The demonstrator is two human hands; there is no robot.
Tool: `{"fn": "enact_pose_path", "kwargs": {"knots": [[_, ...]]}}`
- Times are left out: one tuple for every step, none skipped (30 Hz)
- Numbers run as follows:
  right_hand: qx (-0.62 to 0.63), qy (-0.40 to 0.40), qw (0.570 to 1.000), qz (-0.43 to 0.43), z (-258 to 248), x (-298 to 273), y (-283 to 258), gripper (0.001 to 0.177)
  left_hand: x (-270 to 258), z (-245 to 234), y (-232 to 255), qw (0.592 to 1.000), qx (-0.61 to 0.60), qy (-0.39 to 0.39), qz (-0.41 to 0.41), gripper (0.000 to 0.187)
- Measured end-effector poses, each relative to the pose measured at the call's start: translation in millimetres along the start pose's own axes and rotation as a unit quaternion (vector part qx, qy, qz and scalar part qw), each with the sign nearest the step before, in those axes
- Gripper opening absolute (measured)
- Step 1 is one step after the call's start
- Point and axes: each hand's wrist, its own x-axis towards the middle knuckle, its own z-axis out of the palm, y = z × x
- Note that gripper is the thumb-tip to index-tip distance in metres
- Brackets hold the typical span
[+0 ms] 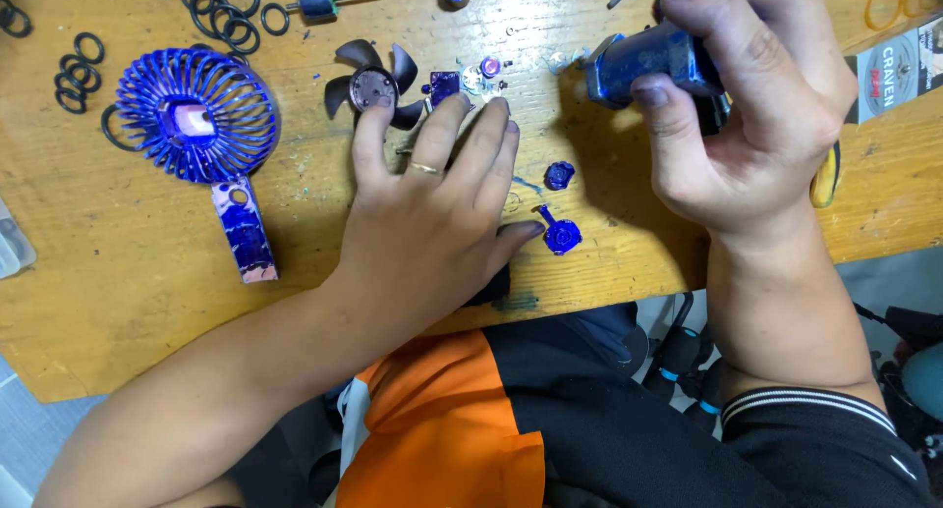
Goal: Repairing a small handheld fan by assembling and fitting internal mechanical components on a workbench
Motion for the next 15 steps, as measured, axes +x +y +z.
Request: {"fn": "enact_pose_path", "kwargs": {"knots": [[0.008, -0.003, 1.000, -0.008, 0.4, -0.8, 1.0, 0.042, -0.3, 0.0, 0.4, 1.000, -0.009, 0.004, -0.001, 0.086], [0.016, -0.005, 1.000, -0.016, 0.7, -1.8, 2.0, 0.041, -0.4, 0.1, 0.8, 1.000, -0.017, 0.009, -0.002, 0.082], [0.016, -0.006, 1.000, -0.014, 1.2, -1.4, 2.4, 0.041, 0.1, 0.9, 0.5, 1.000, -0.018, 0.008, -0.001, 0.082], [0.020, -0.009, 1.000, -0.018, 1.4, -1.0, 2.7, 0.040, 0.7, 1.6, 0.4, 1.000, -0.023, 0.005, -0.002, 0.083], [0.024, -0.012, 0.999, -0.021, 1.7, -1.1, 2.6, 0.040, 0.6, 2.0, 0.8, 1.000, -0.028, 0.001, -0.004, 0.084], [0.025, -0.013, 0.999, -0.019, 1.2, -2.1, 2.0, 0.040, 0.9, 0.7, 0.8, 1.000, -0.029, 0.000, -0.003, 0.084], [0.023, -0.013, 0.999, -0.018, 1.1, -2.3, 1.9, 0.041, 1.6, -0.5, 0.3, 0.999, -0.037, 0.005, -0.004, 0.083], [0.020, -0.012, 1.000, -0.017, 0.7, -2.4, 1.6, 0.042, 2.3, -2.1, -0.1, 0.999, -0.044, 0.011, -0.005, 0.081], [0.021, -0.012, 1.000, -0.017, 0.5, -2.8, 1.6, 0.042, 2.0, -1.7, -0.1, 0.999, -0.044, 0.011, -0.005, 0.081], [0.019, -0.013, 1.000, -0.014, 0.0, -3.2, 1.6, 0.041, 1.8, -1.4, -0.1, 0.999, -0.052, 0.007, -0.008, 0.082], [0.016, -0.013, 1.000, -0.011, -0.8, -3.6, 1.6, 0.040, 2.0, -1.2, -0.1, 0.998, -0.060, 0.004, -0.010, 0.082], [0.016, -0.013, 1.000, -0.011, -0.5, -3.2, 2.0, 0.040, 1.6, -1.0, 0.1, 0.998, -0.059, 0.004, -0.009, 0.082], [0.022, -0.011, 1.000, -0.016, -0.2, -2.6, 2.4, 0.039, 0.8, -0.9, 0.2, 0.998, -0.059, 0.003, -0.009, 0.086], [0.027, -0.010, 0.999, -0.021, 0.2, -2.1, 2.5, 0.038, -0.1, -0.8, 0.4, 0.998, -0.059, 0.002, -0.008, 0.089], [0.026, -0.010, 0.999, -0.021, 0.3, -3.1, 2.0, 0.038, 0.5, -0.7, 0.5, 0.998, -0.059, 0.002, -0.008, 0.089]]}}
